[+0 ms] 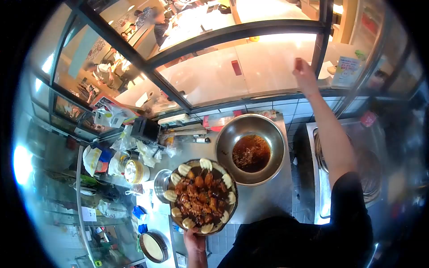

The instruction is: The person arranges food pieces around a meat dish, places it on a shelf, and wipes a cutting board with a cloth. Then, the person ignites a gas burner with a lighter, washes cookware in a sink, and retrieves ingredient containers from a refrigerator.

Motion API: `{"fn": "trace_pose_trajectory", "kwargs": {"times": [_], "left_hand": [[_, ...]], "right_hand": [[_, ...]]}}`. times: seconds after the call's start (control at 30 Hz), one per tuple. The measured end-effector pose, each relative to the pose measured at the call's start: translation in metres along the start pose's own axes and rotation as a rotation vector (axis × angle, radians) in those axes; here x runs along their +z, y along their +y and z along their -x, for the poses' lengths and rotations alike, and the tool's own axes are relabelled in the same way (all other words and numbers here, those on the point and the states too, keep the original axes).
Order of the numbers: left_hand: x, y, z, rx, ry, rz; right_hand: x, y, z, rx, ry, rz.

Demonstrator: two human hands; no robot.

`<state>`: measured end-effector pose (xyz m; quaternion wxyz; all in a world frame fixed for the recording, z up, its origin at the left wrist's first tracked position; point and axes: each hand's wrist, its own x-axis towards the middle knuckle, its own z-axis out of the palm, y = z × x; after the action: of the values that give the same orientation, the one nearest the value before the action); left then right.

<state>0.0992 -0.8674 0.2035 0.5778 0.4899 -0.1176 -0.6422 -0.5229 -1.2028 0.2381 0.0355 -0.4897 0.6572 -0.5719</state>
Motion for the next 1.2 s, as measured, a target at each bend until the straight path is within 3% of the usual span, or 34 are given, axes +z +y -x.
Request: {"fn": "trace_pose_trajectory", "kwargs": {"times": [0.1, 0.37, 0.53, 0.67, 0.77, 0.9, 1.1, 1.2], "left_hand": [[0.070, -0.001, -0.010, -0.083, -0.059, 0.011], [0.162, -0.036, -0.068, -0.151, -0.238, -0.060], [0.211, -0.052, -0.088, -0.229, -0.242, -0.170], [0.244, -0.067, -0.101, -0.276, -0.268, -0.230], [0.251, -0.092, -0.126, -0.314, -0.277, -0.231], [0.305, -0.109, -0.127, -0.325, -0.365, -0.252], [0.358, -0.142, -0.148, -0.381, -0.428, -0.240], [0.374, -0.159, -0.170, -0.383, -0.497, -0.184]], "right_hand": [[0.029, -0.034, 0.000, 0.073, -0.187, -0.003], [0.093, -0.136, 0.010, 0.218, -0.649, -0.187], [0.127, -0.156, 0.003, 0.223, -0.752, -0.075], [0.087, -0.168, 0.003, 0.165, -0.819, -0.009], [0.037, -0.147, 0.027, -0.134, -0.433, -0.138], [-0.079, -0.106, 0.069, -0.155, -0.123, -0.175], [-0.197, -0.007, 0.173, 0.253, 0.167, -0.265], [-0.244, 0.031, 0.239, 0.453, 0.234, -0.156]]}}
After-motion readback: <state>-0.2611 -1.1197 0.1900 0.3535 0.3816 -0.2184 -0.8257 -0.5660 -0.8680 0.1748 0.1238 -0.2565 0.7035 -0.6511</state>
